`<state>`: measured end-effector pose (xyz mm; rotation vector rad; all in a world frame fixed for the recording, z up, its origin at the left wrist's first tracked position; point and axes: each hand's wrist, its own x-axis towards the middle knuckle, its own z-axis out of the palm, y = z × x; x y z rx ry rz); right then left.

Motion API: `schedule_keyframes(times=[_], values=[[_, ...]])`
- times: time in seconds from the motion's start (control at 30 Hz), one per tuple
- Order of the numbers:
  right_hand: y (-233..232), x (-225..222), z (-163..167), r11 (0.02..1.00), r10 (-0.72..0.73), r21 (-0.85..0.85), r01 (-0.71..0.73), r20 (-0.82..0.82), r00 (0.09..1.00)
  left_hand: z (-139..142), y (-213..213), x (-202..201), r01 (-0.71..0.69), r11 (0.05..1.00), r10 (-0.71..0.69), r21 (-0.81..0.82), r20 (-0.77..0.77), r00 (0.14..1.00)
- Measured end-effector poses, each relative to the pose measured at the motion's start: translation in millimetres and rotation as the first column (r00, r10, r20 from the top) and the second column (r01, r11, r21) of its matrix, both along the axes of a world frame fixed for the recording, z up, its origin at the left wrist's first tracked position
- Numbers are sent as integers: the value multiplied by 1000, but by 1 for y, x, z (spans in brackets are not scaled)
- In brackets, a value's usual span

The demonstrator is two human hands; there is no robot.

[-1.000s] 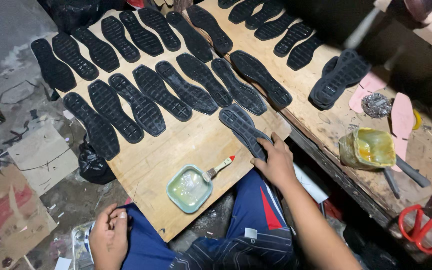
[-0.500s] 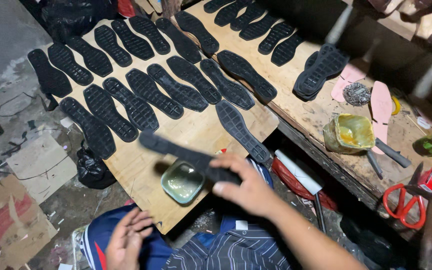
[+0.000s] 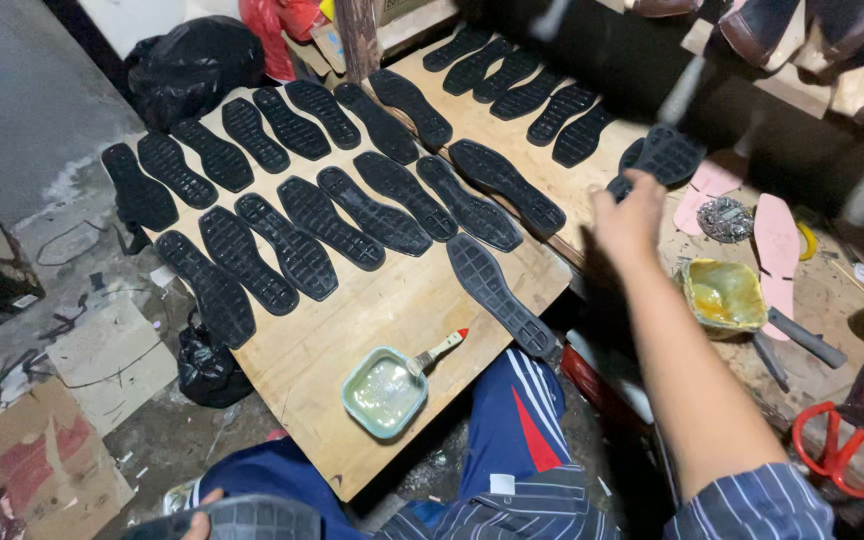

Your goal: The person sits on the floor and uses a brush to apply adhesive from a small container onto the bottom of rubber shoe soles, brushing the surface of each sole. Finished soles are placed on the wooden workbench alongside other soles.

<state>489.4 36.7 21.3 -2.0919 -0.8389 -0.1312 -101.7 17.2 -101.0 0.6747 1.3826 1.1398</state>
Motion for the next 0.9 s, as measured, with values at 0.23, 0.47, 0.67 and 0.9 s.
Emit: schedule_keyframes(times=[0.23, 0.47, 0.67, 0.9], values=[[11, 68, -13, 912, -406, -209, 353, -329, 853, -19, -6, 11, -53, 994, 39, -100, -138, 990], [23, 72, -14, 948, -311, -153, 279, -634, 708, -28, 1, 20, -65, 992, 44, -108, -182, 982], [33, 66, -11, 971, -216, -60, 232, -639, 738, -38, 6, 21, -74, 995, 58, -71, -211, 976], [31, 52, -14, 934, -169, 104, 342, -715, 679, -39, -1, 29, -122, 983, 154, 140, -241, 958]])
